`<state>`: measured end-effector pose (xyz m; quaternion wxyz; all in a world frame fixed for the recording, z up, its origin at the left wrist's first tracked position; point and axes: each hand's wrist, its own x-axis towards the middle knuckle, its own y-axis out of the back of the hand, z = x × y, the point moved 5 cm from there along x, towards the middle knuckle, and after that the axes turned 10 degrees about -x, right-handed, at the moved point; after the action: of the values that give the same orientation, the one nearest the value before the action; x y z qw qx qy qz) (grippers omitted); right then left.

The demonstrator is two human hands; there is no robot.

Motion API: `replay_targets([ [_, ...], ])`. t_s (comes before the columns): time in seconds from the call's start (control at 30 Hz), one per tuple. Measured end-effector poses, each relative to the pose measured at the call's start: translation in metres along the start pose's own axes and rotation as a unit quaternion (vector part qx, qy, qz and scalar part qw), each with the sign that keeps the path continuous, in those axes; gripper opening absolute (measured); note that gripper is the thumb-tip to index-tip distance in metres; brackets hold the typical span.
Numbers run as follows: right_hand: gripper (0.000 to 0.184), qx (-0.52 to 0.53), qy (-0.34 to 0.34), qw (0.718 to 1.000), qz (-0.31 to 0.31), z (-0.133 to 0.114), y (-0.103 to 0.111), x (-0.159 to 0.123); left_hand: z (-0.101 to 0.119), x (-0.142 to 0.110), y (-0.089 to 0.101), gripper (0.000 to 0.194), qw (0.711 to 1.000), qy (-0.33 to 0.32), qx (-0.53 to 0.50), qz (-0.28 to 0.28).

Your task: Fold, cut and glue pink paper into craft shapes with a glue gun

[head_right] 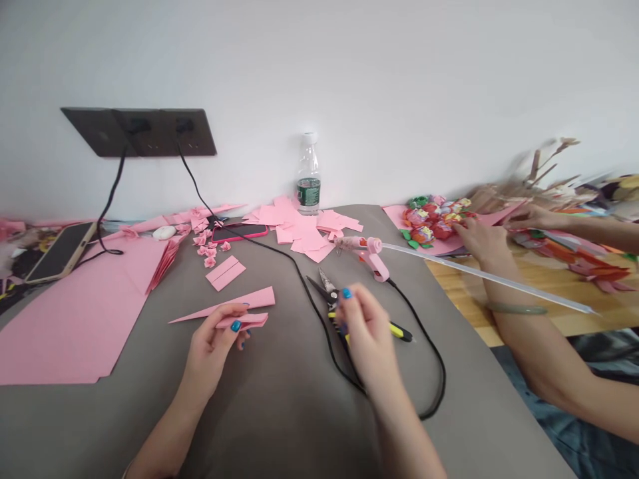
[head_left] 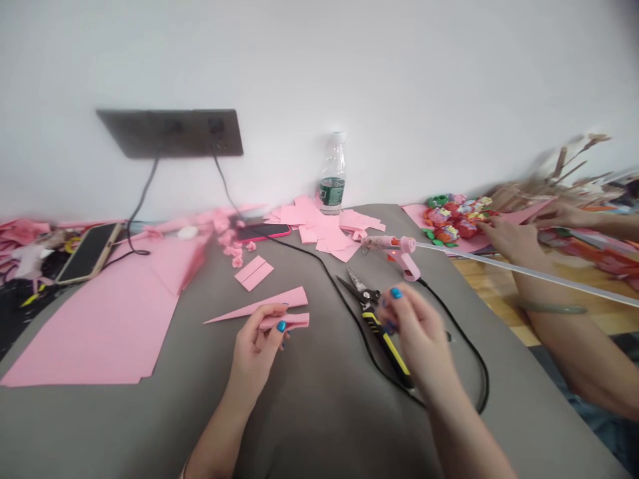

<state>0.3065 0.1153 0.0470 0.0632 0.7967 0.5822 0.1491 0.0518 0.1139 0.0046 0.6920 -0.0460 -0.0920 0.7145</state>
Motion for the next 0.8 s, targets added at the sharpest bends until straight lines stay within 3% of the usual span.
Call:
replay_targets([
  [0.07, 0.04, -0.131, 0.023, 0.988, 0.082, 0.003, 0.036, 0.017, -0.001, 0.0, 0.0, 0.029, 1.0, 0.002, -0.006, 0.001],
  [0.13, 0.031, -0.278, 0.013, 0.95, 0.14, 0.015, 0.065, 0.033, -0.001, 0.001, -0.001, 0.03, 1.0, 0.001, -0.009, -0.004],
  [0.23, 0.038, -0.414, 0.029, 0.897, 0.154, 0.038, 0.087, 0.059, -0.002, 0.001, -0.001, 0.029, 1.0, -0.004, -0.012, -0.014],
  [0.27, 0.044, -0.426, 0.029, 0.894, 0.136, 0.046, 0.088, 0.068, -0.003, 0.001, -0.001, 0.029, 1.0, -0.005, -0.013, -0.015],
  [0.37, 0.046, -0.405, 0.032, 0.912, 0.055, 0.064, 0.079, 0.09, -0.005, 0.0, 0.0, 0.031, 1.0, 0.0, -0.015, -0.016],
  [0.5, 0.037, -0.378, 0.04, 0.924, 0.037, 0.064, 0.064, 0.106, -0.006, -0.002, -0.001, 0.033, 1.0, 0.003, -0.021, -0.013],
  [0.7, 0.039, -0.271, 0.045, 0.959, 0.077, 0.029, 0.067, 0.089, -0.004, -0.004, -0.005, 0.034, 0.999, -0.019, -0.034, -0.007],
  [0.8, 0.039, -0.185, 0.039, 0.981, 0.045, 0.003, 0.077, 0.067, -0.005, -0.004, -0.005, 0.034, 0.999, -0.026, -0.036, -0.009],
])
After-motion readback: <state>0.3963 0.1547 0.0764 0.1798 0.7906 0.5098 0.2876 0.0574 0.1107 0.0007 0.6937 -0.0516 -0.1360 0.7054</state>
